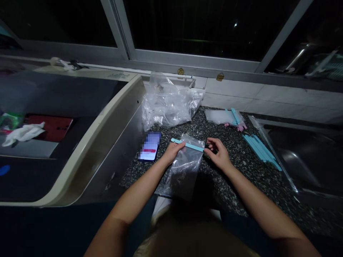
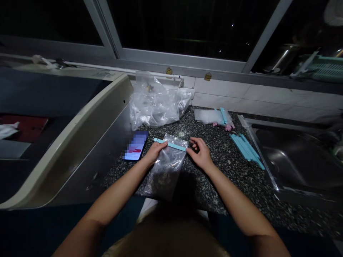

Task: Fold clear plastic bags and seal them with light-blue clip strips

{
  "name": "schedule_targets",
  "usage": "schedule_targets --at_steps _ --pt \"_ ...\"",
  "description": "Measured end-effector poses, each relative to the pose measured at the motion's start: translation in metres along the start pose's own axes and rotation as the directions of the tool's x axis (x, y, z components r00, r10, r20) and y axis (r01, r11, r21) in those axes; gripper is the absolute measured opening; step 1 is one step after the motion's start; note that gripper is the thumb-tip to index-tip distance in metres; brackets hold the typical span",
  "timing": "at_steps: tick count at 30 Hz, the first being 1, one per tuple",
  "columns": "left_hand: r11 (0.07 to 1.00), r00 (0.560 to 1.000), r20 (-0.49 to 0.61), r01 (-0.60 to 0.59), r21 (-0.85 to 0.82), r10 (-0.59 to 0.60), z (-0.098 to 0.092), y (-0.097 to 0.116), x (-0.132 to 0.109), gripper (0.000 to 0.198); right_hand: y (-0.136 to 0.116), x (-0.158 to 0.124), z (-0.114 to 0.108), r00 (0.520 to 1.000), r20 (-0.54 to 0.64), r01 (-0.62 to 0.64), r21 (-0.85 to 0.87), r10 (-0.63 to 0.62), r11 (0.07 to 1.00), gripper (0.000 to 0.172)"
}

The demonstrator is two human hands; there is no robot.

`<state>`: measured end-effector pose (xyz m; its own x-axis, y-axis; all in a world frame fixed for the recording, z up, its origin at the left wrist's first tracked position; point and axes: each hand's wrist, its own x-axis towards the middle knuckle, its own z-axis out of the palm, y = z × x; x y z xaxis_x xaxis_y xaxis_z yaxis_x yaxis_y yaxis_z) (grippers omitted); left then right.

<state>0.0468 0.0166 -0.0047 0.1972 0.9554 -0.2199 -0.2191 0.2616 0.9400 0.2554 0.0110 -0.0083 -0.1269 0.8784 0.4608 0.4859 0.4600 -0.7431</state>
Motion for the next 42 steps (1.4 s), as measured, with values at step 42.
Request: schedule_targets --at_steps 42 --pt "0.968 0.95 0.299 0.016 0.25 -0.093 -0.011 0.002 0.001 0.044 -0.012 0.008 -0.013 0.851 0.265 -0.521 0.313 0.454 0.794 0.039"
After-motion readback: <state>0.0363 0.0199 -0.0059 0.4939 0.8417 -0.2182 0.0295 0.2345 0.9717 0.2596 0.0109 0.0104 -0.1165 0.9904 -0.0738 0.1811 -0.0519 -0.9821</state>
